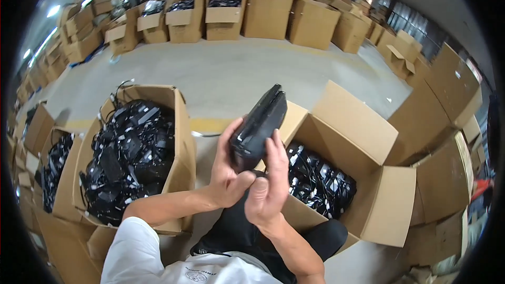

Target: The person packs electronic devices by taking them from a cardboard box and arranging them inside another cardboard box by hand. The person moves the emptied box away, pulls another box filled with devices closer, and places more devices into the cardboard box.

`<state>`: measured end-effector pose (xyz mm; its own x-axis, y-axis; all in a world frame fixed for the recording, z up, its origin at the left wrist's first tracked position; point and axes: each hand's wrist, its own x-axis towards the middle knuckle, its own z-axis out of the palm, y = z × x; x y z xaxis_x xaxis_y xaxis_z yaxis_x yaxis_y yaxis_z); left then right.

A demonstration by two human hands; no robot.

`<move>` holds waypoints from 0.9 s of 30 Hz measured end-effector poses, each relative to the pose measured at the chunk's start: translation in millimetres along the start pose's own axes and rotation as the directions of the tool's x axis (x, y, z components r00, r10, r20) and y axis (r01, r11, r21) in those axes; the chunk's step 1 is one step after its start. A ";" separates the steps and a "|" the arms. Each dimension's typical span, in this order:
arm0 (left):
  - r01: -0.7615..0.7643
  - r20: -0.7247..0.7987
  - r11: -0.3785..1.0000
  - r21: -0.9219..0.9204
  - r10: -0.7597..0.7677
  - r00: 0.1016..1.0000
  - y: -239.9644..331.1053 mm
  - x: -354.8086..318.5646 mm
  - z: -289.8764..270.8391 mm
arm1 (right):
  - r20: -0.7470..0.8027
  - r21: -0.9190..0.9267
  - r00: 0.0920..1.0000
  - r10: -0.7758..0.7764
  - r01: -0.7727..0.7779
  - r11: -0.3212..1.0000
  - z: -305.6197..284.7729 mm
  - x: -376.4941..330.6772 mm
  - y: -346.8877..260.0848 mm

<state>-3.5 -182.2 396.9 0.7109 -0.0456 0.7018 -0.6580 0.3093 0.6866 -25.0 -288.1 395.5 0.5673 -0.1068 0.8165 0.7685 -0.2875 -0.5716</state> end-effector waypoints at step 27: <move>0.536 0.450 0.820 -0.199 -0.409 0.794 -170.7 102.3 91.9 | 0.123 -0.130 0.812 0.570 -0.556 0.821 -222.7 91.4 125.8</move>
<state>158.7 -326.9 368.9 0.7214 -0.5906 0.3615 -0.1091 0.4185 0.9016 57.7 -546.0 416.3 0.9355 -0.1335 0.3272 0.2765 -0.3003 -0.9129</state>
